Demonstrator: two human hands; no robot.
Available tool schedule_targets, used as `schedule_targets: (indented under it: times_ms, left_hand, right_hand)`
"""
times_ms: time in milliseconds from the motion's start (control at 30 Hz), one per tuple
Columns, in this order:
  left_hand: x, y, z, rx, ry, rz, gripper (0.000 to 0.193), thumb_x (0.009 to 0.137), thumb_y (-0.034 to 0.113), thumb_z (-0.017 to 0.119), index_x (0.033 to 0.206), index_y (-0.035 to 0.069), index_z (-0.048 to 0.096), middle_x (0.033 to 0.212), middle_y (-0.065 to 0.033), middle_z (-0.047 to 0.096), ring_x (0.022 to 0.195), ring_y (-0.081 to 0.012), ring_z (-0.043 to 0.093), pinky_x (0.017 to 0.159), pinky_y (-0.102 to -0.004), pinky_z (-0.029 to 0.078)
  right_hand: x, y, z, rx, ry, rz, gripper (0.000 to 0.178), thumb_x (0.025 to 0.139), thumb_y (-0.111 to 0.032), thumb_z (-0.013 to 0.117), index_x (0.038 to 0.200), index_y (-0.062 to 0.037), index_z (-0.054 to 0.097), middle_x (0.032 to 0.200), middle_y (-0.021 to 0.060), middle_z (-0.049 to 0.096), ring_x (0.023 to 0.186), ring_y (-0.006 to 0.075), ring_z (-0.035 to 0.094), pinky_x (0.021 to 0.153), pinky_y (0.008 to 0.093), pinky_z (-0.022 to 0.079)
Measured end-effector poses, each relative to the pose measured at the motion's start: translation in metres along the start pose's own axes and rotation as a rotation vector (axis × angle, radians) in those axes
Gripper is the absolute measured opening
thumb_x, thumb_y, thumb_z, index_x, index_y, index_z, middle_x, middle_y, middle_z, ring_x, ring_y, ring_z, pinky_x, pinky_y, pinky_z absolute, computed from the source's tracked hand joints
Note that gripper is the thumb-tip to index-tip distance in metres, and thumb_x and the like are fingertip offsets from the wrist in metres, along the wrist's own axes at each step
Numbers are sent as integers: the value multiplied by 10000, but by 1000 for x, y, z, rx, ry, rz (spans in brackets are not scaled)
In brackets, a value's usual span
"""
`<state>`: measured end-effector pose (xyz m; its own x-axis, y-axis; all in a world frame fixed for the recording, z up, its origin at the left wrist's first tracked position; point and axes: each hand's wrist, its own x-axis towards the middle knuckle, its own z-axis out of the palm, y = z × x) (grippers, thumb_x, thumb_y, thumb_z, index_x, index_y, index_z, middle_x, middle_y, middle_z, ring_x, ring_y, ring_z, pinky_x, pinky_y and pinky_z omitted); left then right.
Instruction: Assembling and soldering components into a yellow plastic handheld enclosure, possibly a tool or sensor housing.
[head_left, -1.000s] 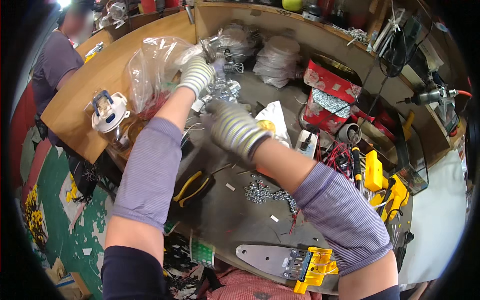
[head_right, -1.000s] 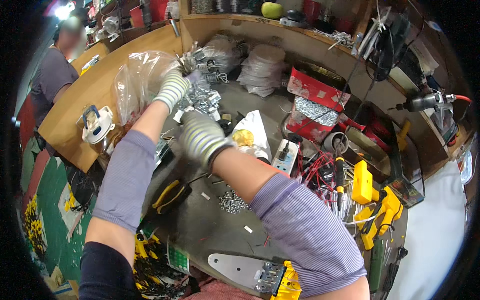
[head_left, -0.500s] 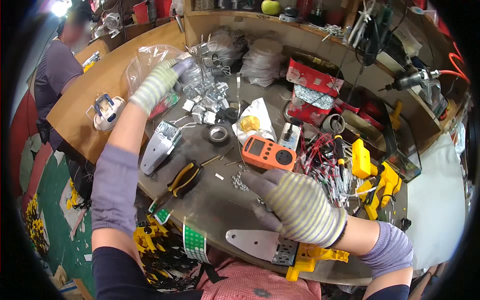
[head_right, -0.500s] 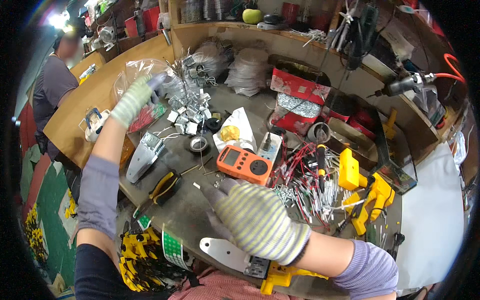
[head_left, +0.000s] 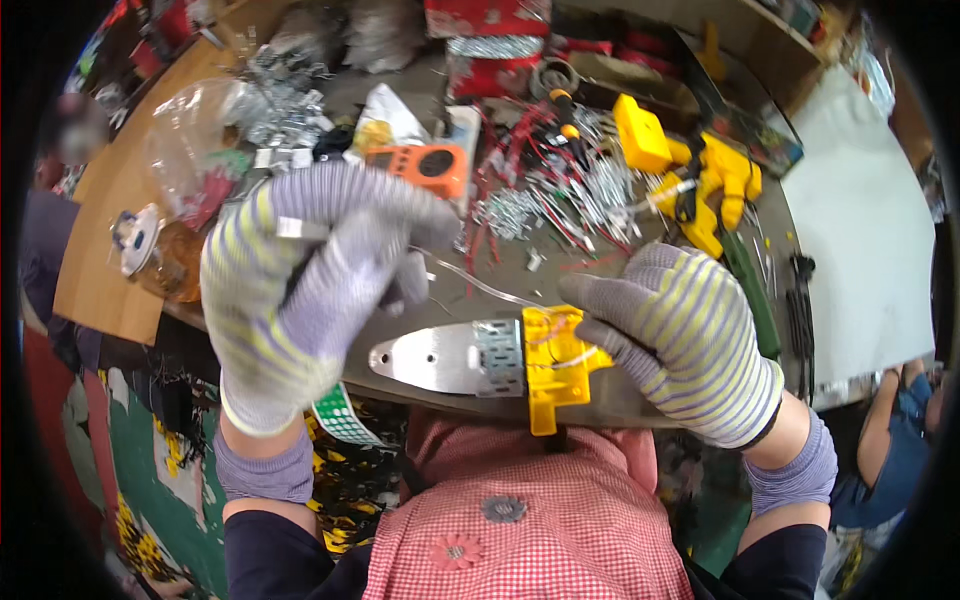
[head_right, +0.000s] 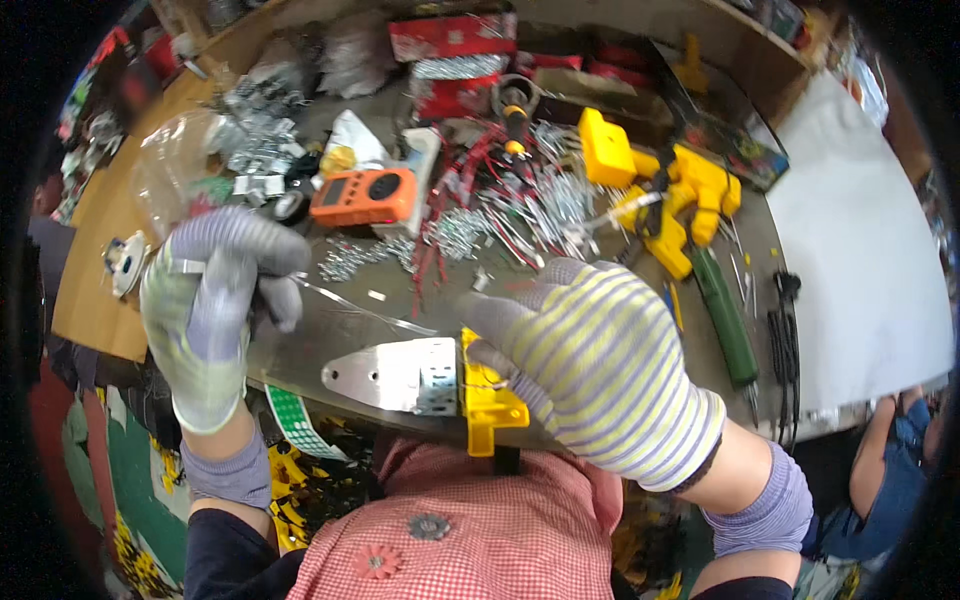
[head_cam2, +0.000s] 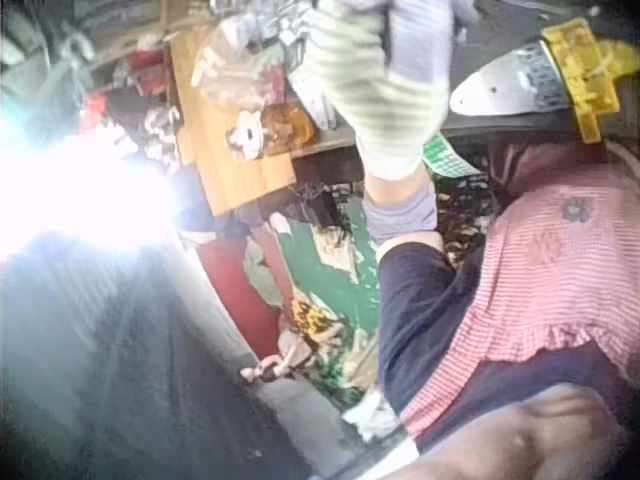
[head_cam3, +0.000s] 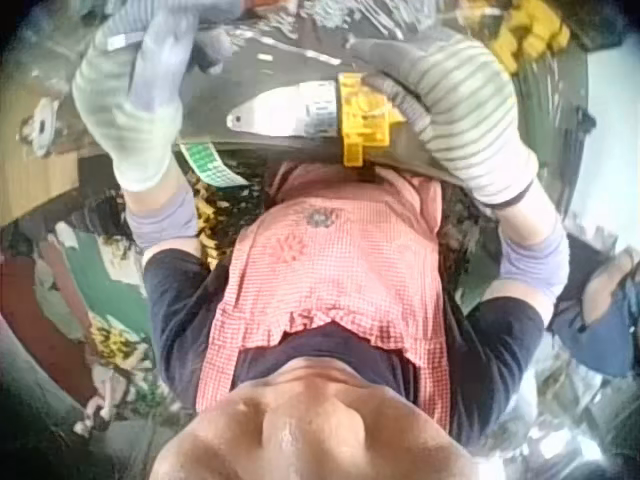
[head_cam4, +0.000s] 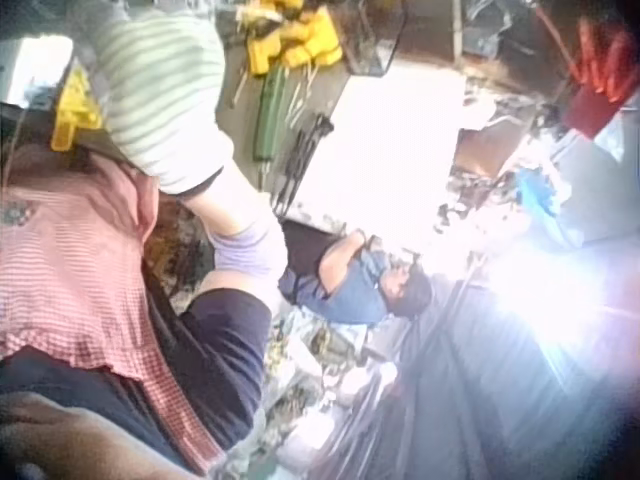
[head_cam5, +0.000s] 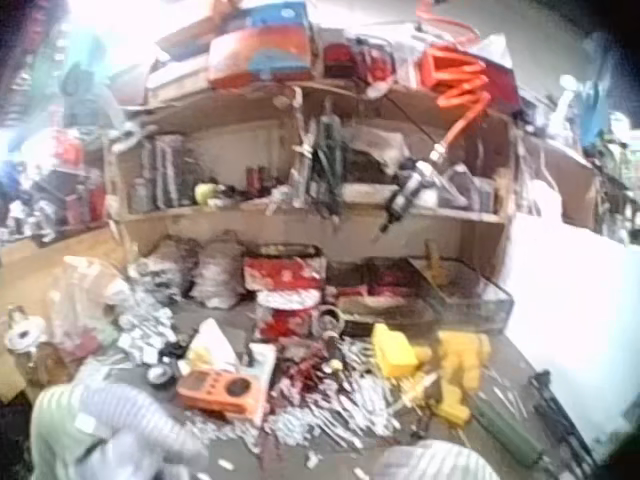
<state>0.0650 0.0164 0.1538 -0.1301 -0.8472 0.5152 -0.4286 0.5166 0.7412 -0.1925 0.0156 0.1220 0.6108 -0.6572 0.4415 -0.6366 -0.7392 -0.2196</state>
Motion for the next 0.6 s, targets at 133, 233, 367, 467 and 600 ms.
schedule_targets:
  times_ms: [133, 233, 367, 467, 600]
  left_hand:
    - [-22, -11, 39, -268, -95, 120, 444, 1034, 382, 550, 863, -5, 684, 623, -74, 605, 500, -124, 559, 438, -223, 370]
    - [-52, -18, 63, -700, -92, -104, 445, 996, 426, 607, 902, -5, 670, 670, -113, 606, 527, -179, 595, 485, -300, 503]
    - [-76, -45, 73, -694, -325, -272, 402, 965, 344, 659, 1045, -43, 730, 880, -135, 711, 723, -232, 698, 667, -322, 573]
    - [-68, -71, 63, 284, -522, 187, 857, 674, 549, 785, 1352, 59, 600, 1192, -118, 632, 1133, -341, 576, 1018, -497, 407]
    - [-72, -89, 68, 531, -638, 159, 1100, 578, 659, 780, 1462, 78, 479, 1243, -132, 598, 1202, -337, 523, 1090, -511, 307]
  right_hand:
    - [-53, 14, 4, -125, 81, 43, 278, 752, -193, 683, 1020, -125, 708, 747, 58, 626, 733, 294, 642, 622, 418, 507]
    - [-93, 6, 11, 183, 70, 209, 295, 767, -182, 672, 1054, -137, 721, 750, 70, 616, 717, 297, 636, 622, 427, 495]
    - [-126, -10, 9, 322, 23, 355, 327, 752, -171, 688, 1072, -165, 753, 696, 61, 548, 648, 291, 590, 590, 413, 452]
    - [-154, -9, -1, 120, -93, 343, 343, 735, -176, 708, 1073, -194, 761, 674, 28, 501, 616, 267, 550, 566, 397, 424]
    - [-156, -13, 0, -73, -149, 411, 357, 702, -151, 737, 1055, -206, 746, 683, 7, 500, 621, 249, 546, 564, 400, 418]
